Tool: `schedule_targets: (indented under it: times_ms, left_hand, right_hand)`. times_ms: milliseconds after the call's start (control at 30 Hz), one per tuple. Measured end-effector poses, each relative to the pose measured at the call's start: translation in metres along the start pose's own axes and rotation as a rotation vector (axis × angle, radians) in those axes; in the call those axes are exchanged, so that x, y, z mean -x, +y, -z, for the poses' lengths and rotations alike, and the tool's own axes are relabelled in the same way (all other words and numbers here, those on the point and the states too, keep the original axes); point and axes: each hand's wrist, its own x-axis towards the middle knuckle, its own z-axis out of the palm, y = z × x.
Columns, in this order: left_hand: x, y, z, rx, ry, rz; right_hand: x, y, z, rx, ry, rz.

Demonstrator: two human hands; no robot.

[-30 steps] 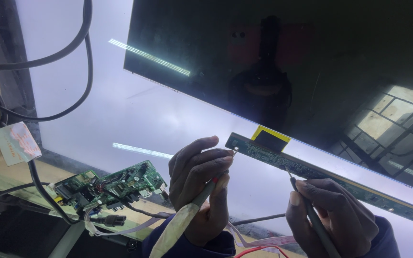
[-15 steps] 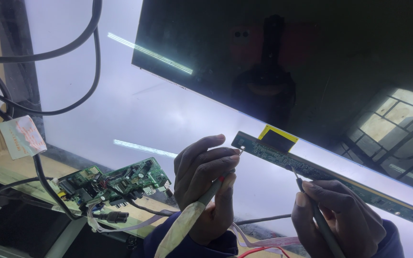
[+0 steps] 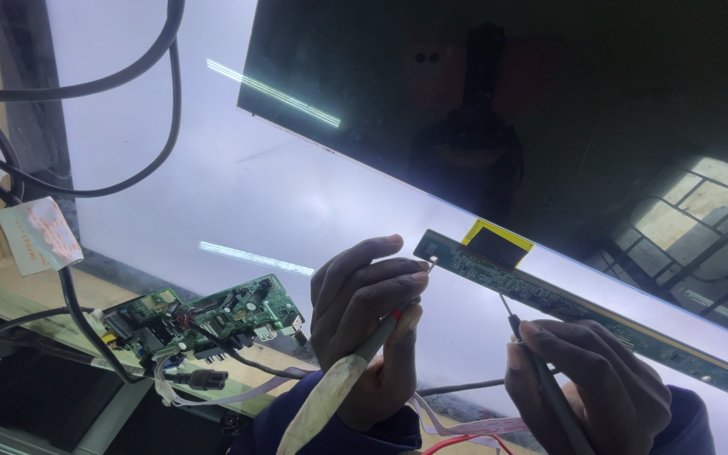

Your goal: Testing and diagnosing a circuit board using a digital multimeter at a workbench.

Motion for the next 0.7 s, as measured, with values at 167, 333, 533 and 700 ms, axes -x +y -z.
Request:
schedule_targets:
  times_ms: [167,333,533,700]
  left_hand:
    - [-0.0022,0.0007,-0.0002,0.01,0.004,-0.024]
    - [-0.0073,0.0057,-0.001,0.007,0.016,-0.014]
    - [-0.0035,-0.0002,0.0003,0.001,-0.009,-0.018]
    - [-0.0045,0.0026,-0.0007,0.01,0.006,-0.004]
  right_hand:
    - [0.0028,0.0,0.0015,-0.007,-0.059,-0.033]
    - [0.0026,0.0014,0.0007,0.017,-0.059,-0.009]
    - [-0.0033,-0.0018,-0.0024,-0.008,-0.003,0.016]
    - [0.0049,0.0012,-0.0003,0.02,-0.054,-0.041]
